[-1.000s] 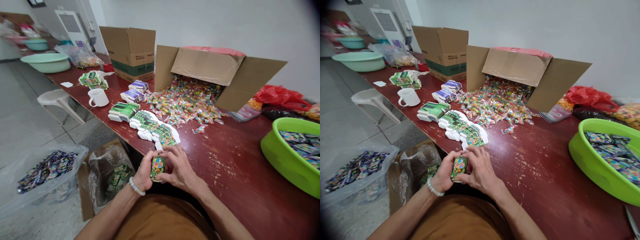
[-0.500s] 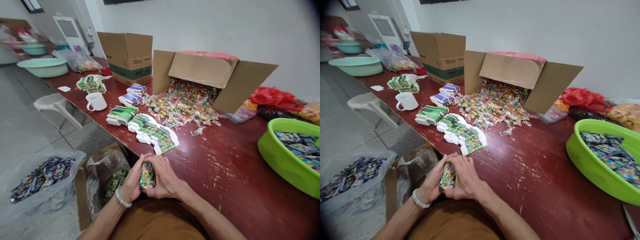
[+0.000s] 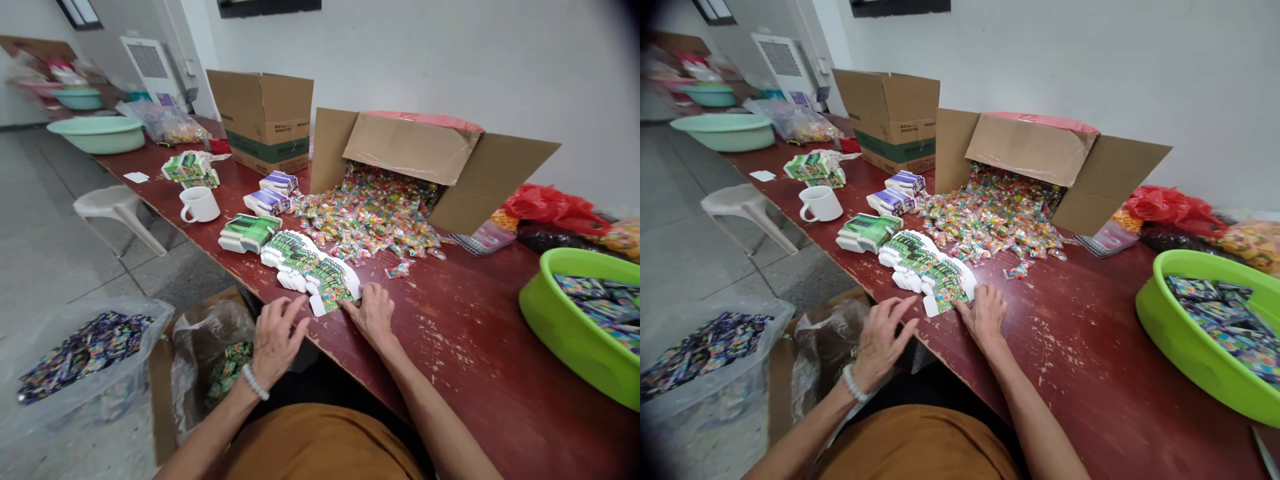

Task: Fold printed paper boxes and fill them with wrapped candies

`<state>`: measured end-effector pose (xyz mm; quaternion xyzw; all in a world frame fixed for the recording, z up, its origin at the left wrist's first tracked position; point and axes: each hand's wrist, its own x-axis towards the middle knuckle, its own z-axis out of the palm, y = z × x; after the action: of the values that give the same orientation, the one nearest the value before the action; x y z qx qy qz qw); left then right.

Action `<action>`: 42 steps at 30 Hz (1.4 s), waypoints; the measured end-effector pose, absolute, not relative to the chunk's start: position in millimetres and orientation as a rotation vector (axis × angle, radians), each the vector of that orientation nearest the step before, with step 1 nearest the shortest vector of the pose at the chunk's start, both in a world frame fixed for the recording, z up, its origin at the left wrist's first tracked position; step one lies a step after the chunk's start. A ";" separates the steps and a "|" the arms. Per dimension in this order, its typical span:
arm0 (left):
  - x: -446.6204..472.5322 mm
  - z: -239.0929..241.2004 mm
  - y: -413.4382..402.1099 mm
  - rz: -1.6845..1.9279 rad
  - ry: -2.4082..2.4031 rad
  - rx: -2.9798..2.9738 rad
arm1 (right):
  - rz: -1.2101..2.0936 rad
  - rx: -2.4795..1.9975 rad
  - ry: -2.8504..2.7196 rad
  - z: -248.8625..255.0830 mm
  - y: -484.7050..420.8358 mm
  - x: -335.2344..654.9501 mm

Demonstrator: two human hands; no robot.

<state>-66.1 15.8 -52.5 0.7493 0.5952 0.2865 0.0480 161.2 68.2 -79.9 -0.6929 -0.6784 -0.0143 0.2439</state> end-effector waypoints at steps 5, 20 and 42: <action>-28.7 -57.5 35.8 0.636 1.906 2.504 | 0.225 -1.731 -1.564 -82.2 64.1 158.0; -37.7 16.2 26.6 0.513 0.569 1.018 | 1.254 -0.997 -1.510 10.4 38.1 168.4; -14.7 21.8 6.8 0.706 0.764 1.185 | 0.854 -1.081 -1.502 15.2 9.3 145.6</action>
<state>-14.7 6.8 21.8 0.5331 0.3436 0.3174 0.7050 145.6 9.3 15.2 -0.4517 -0.6278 0.3568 0.5240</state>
